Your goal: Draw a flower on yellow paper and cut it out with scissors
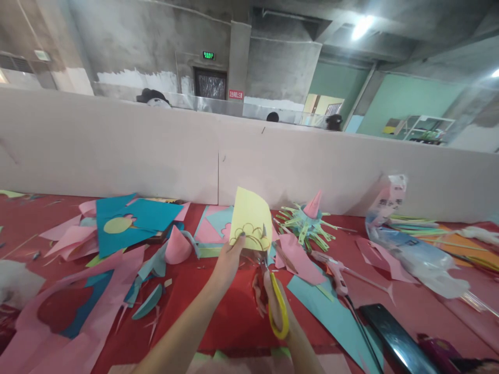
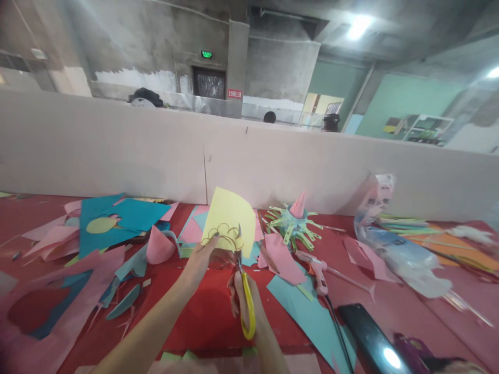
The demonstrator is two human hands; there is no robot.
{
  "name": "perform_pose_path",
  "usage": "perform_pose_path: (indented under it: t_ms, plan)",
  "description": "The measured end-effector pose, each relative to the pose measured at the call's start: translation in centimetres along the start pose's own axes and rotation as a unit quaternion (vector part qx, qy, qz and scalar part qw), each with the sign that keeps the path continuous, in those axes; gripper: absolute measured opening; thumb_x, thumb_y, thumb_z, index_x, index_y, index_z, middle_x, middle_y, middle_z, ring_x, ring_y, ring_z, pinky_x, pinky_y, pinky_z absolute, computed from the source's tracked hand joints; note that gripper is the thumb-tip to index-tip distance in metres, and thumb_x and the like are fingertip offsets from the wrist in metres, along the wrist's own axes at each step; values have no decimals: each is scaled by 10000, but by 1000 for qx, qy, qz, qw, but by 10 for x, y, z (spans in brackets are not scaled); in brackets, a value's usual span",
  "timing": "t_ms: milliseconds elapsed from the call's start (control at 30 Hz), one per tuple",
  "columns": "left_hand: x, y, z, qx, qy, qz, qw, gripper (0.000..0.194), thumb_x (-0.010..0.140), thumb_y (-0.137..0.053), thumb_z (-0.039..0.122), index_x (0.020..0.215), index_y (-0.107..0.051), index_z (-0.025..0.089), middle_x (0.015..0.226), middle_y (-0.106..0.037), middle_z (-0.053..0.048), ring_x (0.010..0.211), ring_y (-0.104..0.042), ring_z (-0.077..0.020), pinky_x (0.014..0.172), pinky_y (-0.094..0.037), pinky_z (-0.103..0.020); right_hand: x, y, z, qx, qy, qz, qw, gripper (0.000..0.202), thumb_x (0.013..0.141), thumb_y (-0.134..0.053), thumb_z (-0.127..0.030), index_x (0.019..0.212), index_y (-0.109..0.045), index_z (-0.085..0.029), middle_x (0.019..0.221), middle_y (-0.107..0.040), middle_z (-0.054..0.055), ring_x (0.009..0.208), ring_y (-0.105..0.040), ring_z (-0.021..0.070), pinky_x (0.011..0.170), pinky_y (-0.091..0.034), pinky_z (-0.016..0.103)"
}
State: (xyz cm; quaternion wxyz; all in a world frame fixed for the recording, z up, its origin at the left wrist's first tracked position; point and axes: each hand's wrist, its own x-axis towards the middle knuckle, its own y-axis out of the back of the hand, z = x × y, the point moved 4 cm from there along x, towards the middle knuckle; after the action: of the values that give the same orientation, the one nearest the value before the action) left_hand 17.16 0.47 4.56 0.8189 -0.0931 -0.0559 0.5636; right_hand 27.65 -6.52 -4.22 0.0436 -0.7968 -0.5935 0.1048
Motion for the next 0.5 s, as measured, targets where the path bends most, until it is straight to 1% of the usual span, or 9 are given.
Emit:
perform_pose_path:
  t_ms: [67, 100, 167, 233, 300, 367, 433, 500]
  plan:
    - [1, 2, -2, 2, -11, 20, 1000, 514, 739, -468, 607, 714, -614, 115, 585, -651, -72, 551, -624, -189, 546, -490, -279, 0, -1, 1, -1, -12, -16, 1000, 581, 649, -511, -747, 677, -548, -168, 473, -461, -15, 317, -362, 69, 320, -324, 196]
    - [2, 4, -2, 19, -26, 34, 999, 494, 746, -475, 590, 729, -617, 117, 590, -654, -66, 569, -630, -193, 563, -494, -280, 0, -1, 2, -1, -17, -22, 1000, 584, 647, -511, -749, 676, -549, -166, 475, -460, -14, 317, -362, 70, 321, -326, 200]
    - [4, 8, -2, 72, -56, 64, 994, 399, 763, -506, 507, 764, -622, 125, 616, -663, -54, 603, -639, -195, 586, -493, -273, 1, -1, 2, -1, -21, -26, 999, 590, 641, -514, -751, 669, -549, -163, 476, -456, -12, 318, -363, 73, 320, -327, 206]
    - [4, 11, 1, 126, -80, 83, 985, 297, 767, -522, 410, 778, -623, 131, 622, -664, -44, 599, -638, -191, 574, -483, -262, 1, -1, 1, 0, -20, -22, 1000, 590, 640, -516, -751, 672, -547, -162, 475, -447, -15, 320, -357, 71, 320, -325, 207]
    - [5, 13, 4, 163, -91, 77, 979, 243, 764, -520, 353, 787, -623, 134, 622, -661, -35, 583, -636, -188, 550, -471, -252, 0, -1, -1, 2, -15, -13, 1000, 576, 656, -514, -738, 691, -545, -164, 473, -429, -27, 322, -349, 66, 327, -329, 202]
    - [5, 15, 7, 188, -98, 58, 975, 219, 756, -520, 323, 786, -627, 135, 647, -665, -31, 600, -636, -186, 543, -460, -244, -3, -2, -3, 4, -8, -3, 1000, 556, 674, -515, -723, 694, -536, -167, 465, -404, -40, 320, -334, 59, 330, -330, 197]
    - [7, 17, 8, 218, -92, 37, 971, 195, 729, -536, 301, 741, -633, 133, 650, -661, -27, 604, -627, -189, 525, -444, -239, -5, -4, -4, 5, -1, 6, 1000, 540, 686, -516, -709, 691, -527, -169, 463, -392, -46, 322, -324, 54, 327, -320, 190]
    - [9, 21, 7, 237, -75, 15, 969, 176, 692, -564, 292, 685, -639, 133, 604, -644, -21, 581, -611, -194, 498, -429, -241, -6, -5, -5, 4, 5, 14, 1000, 528, 695, -519, -698, 695, -524, -170, 471, -398, -45, 326, -323, 51, 323, -307, 183]
